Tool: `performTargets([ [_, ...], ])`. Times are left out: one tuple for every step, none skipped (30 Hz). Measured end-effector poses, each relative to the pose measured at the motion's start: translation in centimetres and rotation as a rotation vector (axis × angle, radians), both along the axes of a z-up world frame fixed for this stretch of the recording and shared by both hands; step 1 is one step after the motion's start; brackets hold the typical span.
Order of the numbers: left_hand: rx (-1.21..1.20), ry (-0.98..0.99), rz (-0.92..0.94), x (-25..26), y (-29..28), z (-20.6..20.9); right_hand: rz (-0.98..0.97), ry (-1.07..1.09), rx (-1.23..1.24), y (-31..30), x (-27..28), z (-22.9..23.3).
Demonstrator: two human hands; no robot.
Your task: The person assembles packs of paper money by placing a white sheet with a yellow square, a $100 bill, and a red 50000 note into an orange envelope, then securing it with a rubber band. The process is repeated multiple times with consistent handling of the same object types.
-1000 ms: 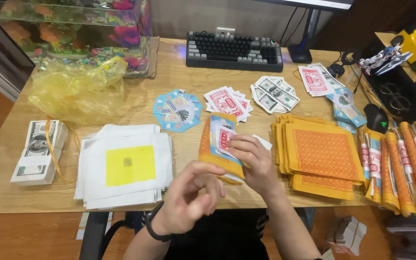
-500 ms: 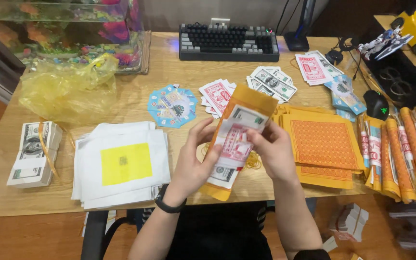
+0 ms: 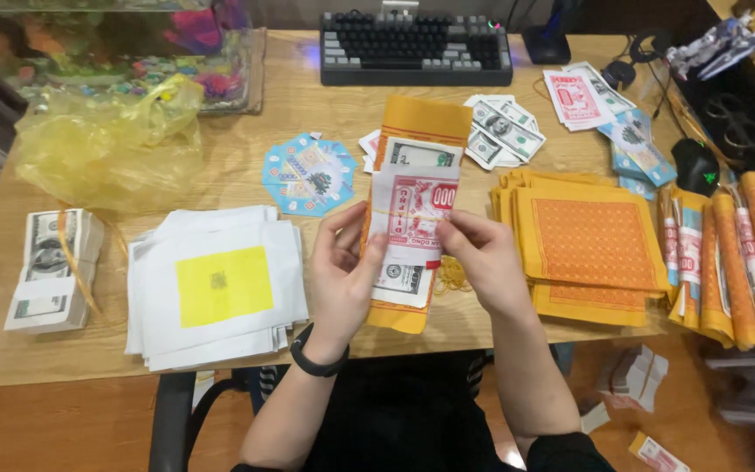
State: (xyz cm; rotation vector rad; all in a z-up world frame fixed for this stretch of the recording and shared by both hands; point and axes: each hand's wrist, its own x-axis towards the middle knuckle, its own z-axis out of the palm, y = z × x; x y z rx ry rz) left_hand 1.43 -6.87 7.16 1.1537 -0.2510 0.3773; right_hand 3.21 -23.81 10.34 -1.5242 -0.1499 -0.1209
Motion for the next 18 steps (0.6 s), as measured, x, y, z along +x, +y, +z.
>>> performTargets([
  [-0.003, 0.006, -0.026, -0.2, -0.1, -0.1, -0.026, 0.006, -0.003, 0.0, 0.0, -0.4],
  [-0.013, 0.02, -0.032, -0.4, -0.3, -0.2, 0.003, -0.027, -0.007, -0.1, 0.1, -0.9],
  [-0.024, 0.034, -0.052, -0.5, -0.6, -0.3, 0.018, -0.06, -0.012, -0.4, 0.0, -1.4],
  [-0.026, 0.041, -0.092, 0.0, 0.0, -1.9, -0.021, -0.054, -0.017, -0.4, -0.4, -1.0],
  [0.05, 0.116, -0.064, 0.5, 0.6, -3.6, 0.018, -0.074, -0.029, -0.3, -0.8, -0.7],
  [0.13, 0.188, -0.038, 1.1, 1.2, -5.2, 0.057, -0.094, -0.042, -0.3, -1.2, -0.3],
  [0.131, 0.193, -0.076, 0.7, 0.7, -4.2, 0.02, -0.086, -0.047, -0.6, -1.5, -0.8],
  [0.083, 0.217, -0.036, 0.3, 0.3, -3.2, 0.098, -0.082, 0.026, -0.8, -1.8, -1.2],
  [0.036, 0.243, 0.013, -0.1, 0.1, -2.3, 0.185, -0.08, 0.1, -0.9, -1.9, -1.7],
  [0.037, 0.249, -0.016, -0.2, -0.1, -1.9, 0.155, -0.075, 0.097, -1.6, -1.8, -1.6],
  [-0.08, 0.28, -0.012, -0.3, -0.3, -1.5, 0.362, 0.024, 0.004, -2.3, -1.6, -1.5],
  [-0.196, 0.314, -0.007, -0.4, -0.4, -1.0, 0.568, 0.126, -0.086, -3.0, -1.4, -1.3],
  [-0.195, 0.315, -0.024, -0.4, -0.7, -1.0, 0.551, 0.127, -0.087, -3.3, -1.5, -2.1],
  [-0.15, 0.296, -0.046, -0.5, -0.9, -0.9, 0.567, 0.133, -0.026, -3.6, -1.5, -2.8],
  [-0.105, 0.273, -0.058, -0.5, -0.9, -0.8, 0.59, 0.136, 0.036, -3.7, -1.4, -3.5],
  [-0.105, 0.27, -0.067, -0.6, -1.0, -0.5, 0.582, 0.133, 0.034, -4.9, -1.6, -4.1],
  [-0.072, 0.238, -0.14, -0.6, -1.1, -0.2, 0.47, 0.241, 0.061, -5.9, -1.5, -4.6],
  [-0.038, 0.205, -0.213, -0.6, -1.1, 0.2, 0.355, 0.347, 0.089, -6.9, -1.5, -5.2],
])
